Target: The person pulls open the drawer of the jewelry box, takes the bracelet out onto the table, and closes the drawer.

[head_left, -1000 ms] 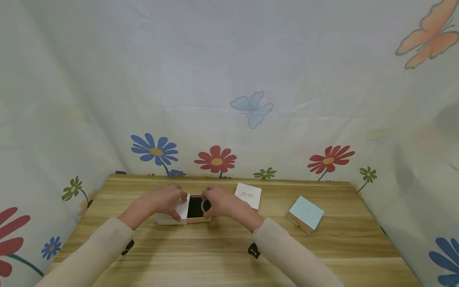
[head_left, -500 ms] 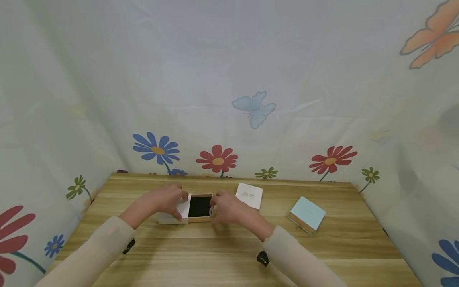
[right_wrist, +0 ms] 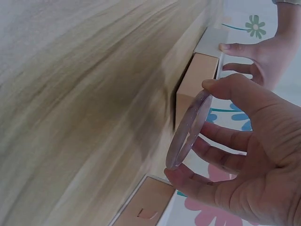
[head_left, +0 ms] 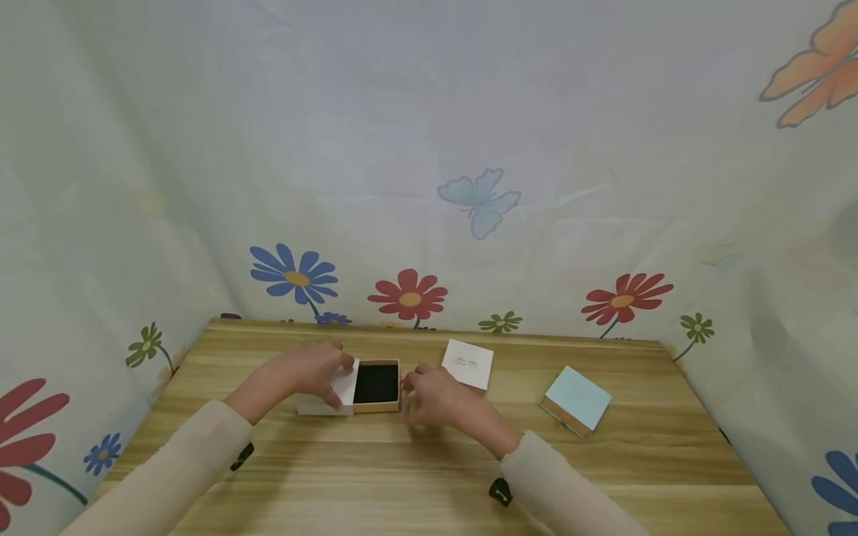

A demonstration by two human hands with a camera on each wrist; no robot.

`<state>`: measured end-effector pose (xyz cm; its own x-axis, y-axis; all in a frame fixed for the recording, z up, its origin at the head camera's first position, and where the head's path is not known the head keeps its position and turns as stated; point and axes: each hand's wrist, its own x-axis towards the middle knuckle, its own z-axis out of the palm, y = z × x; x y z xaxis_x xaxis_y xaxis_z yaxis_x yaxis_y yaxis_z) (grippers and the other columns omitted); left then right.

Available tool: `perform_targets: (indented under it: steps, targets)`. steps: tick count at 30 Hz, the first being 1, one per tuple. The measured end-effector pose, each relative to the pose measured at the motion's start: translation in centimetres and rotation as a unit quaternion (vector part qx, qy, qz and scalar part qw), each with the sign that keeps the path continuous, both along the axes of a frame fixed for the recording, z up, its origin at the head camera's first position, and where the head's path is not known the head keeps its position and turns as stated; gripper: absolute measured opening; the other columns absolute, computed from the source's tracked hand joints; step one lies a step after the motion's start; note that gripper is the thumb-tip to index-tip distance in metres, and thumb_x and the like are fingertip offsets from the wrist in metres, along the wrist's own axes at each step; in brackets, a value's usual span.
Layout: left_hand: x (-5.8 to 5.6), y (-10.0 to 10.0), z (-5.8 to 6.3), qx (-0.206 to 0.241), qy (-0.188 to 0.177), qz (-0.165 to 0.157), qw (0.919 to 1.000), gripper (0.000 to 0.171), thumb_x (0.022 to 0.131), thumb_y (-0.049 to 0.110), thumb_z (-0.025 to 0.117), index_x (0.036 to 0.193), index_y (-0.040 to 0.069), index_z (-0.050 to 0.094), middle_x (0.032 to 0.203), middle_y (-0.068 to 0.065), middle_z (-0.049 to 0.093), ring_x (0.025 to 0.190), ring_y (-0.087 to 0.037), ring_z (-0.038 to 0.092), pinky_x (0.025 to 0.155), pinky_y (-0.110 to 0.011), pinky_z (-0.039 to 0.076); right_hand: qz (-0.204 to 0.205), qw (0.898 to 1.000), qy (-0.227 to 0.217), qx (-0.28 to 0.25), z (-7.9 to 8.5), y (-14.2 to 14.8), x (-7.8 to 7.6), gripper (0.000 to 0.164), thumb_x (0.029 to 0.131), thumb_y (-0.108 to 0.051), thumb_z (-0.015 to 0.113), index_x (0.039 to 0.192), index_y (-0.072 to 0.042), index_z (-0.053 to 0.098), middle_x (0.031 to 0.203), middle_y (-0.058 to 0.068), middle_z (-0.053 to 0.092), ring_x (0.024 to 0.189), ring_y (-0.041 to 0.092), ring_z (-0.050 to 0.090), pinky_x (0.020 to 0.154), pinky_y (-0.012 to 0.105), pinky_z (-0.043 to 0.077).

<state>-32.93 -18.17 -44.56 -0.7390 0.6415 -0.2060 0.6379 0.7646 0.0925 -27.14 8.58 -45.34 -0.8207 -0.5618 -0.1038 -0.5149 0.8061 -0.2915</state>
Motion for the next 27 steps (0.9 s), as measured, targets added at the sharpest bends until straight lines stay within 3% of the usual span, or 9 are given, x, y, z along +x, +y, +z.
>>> perform_targets:
  steps: [8,17,23,27]
  targets:
    - [0.1,-0.1,0.0,0.004,0.001,0.001,1.0000,0.064,0.065,0.047,0.095,0.114,0.012,0.073,0.102,-0.006,0.061,0.084,-0.020,0.056,0.078,-0.041,0.054,0.008,1.000,0.000,-0.006,-1.3,0.1,-0.4,0.046,0.082,-0.028,0.083,0.121,-0.010,0.070,0.114,0.003,0.065,0.092,0.015,0.059,0.080,0.026,0.052]
    - [0.2,-0.1,0.0,0.004,0.002,0.001,1.0000,0.063,0.065,0.046,0.095,0.113,0.012,0.073,0.103,-0.007,0.062,0.085,-0.021,0.058,0.078,-0.042,0.055,0.022,1.000,0.020,0.008,-2.5,0.0,-0.7,0.039,0.082,-0.031,0.085,0.114,-0.012,0.073,0.112,0.003,0.065,0.098,0.016,0.058,0.097,0.036,0.047]
    - [0.3,0.0,0.1,0.007,0.003,0.002,1.0000,0.063,0.065,0.046,0.095,0.113,0.012,0.073,0.102,-0.006,0.062,0.084,-0.020,0.057,0.077,-0.041,0.054,0.028,0.999,0.036,0.022,-3.2,-0.4,-0.7,0.028,0.083,-0.033,0.083,0.103,-0.017,0.072,0.107,0.000,0.064,0.096,0.012,0.055,0.097,0.036,0.043]
    - [0.4,0.0,0.3,0.010,-0.001,0.004,0.9999,0.063,0.065,0.045,0.095,0.113,0.012,0.073,0.102,-0.006,0.062,0.084,-0.020,0.057,0.078,-0.041,0.054,0.024,0.998,0.049,0.044,-3.5,-0.7,-0.6,0.030,0.085,-0.035,0.080,0.106,-0.017,0.071,0.110,0.002,0.064,0.097,0.013,0.056,0.099,0.038,0.043]
